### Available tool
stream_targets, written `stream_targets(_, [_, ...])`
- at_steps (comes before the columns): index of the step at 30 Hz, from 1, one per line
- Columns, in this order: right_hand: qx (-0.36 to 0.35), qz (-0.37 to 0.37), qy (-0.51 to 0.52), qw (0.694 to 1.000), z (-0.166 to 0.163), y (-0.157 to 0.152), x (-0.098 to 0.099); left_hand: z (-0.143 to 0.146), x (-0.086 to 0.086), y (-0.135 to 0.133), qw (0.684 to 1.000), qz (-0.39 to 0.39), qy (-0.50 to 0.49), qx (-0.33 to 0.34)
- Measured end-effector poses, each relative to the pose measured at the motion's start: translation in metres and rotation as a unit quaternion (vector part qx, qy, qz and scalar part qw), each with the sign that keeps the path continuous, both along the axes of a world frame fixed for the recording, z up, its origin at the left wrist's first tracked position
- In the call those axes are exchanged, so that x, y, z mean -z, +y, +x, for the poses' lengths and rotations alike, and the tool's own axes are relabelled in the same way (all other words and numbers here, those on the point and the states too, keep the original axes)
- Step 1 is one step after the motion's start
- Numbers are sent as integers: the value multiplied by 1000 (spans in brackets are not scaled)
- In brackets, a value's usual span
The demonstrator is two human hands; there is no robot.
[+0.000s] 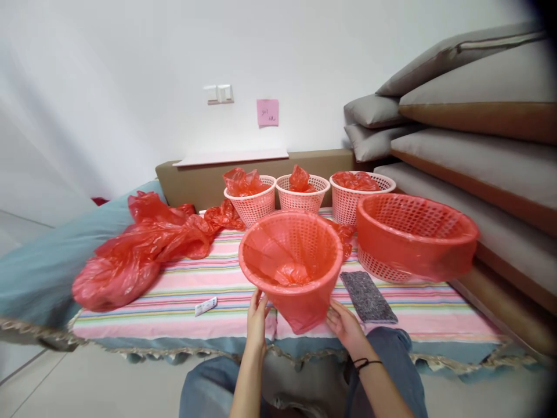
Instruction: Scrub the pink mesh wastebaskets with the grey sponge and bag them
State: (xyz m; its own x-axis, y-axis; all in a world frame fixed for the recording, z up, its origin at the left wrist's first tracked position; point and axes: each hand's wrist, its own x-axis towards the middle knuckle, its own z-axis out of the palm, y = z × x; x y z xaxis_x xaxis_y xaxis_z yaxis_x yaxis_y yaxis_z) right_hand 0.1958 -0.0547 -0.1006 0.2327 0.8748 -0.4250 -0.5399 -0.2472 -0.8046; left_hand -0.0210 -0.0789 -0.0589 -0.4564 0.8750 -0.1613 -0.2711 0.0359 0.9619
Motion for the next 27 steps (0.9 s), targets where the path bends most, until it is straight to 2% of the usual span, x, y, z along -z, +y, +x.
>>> stream_targets(3, [84, 33, -73, 993, 15, -6, -19, -5, -8, -10, 998, 12, 38, -55])
stream_targets(5, [158, 125, -187, 961, 26, -14, -43, -9, -21, -22, 987, 61, 103, -111])
stream_targets(6, [188, 214, -294, 912, 31, -18, -56, -11, -30, -29, 972, 107, 162, -129])
stream_targets(7, [189, 311, -406, 838, 35, -21, -70, -12, -41, -35, 941, 173, 259, -131])
stream_targets(9, [132, 463, -569, 666, 38, -25, -94, -12, -63, -44, 832, 294, 465, -69])
stream_targets(10, [91, 511, -618, 591, 37, -25, -104, -10, -73, -46, 770, 327, 547, -23])
stream_targets(11, [53, 542, -649, 531, 34, -24, -112, -8, -82, -47, 715, 346, 607, 11])
stream_targets(12, [24, 560, -669, 488, 31, -22, -118, -4, -88, -46, 668, 359, 652, 30])
stream_targets(13, [4, 572, -679, 460, 27, -19, -122, -1, -92, -44, 630, 370, 682, 33])
stream_targets(14, [-7, 582, -681, 445, 22, -17, -124, 2, -94, -41, 602, 380, 702, 24])
stream_targets(16, [-14, 595, -674, 437, 15, -12, -125, 6, -95, -35, 577, 391, 717, -6])
stream_targets(21, [-27, 590, -672, 446, 8, -10, -126, 6, -94, -27, 599, 366, 712, -13])
stream_targets(27, [1, 599, -672, 436, 8, -12, -122, 6, -90, -28, 594, 391, 703, 8])
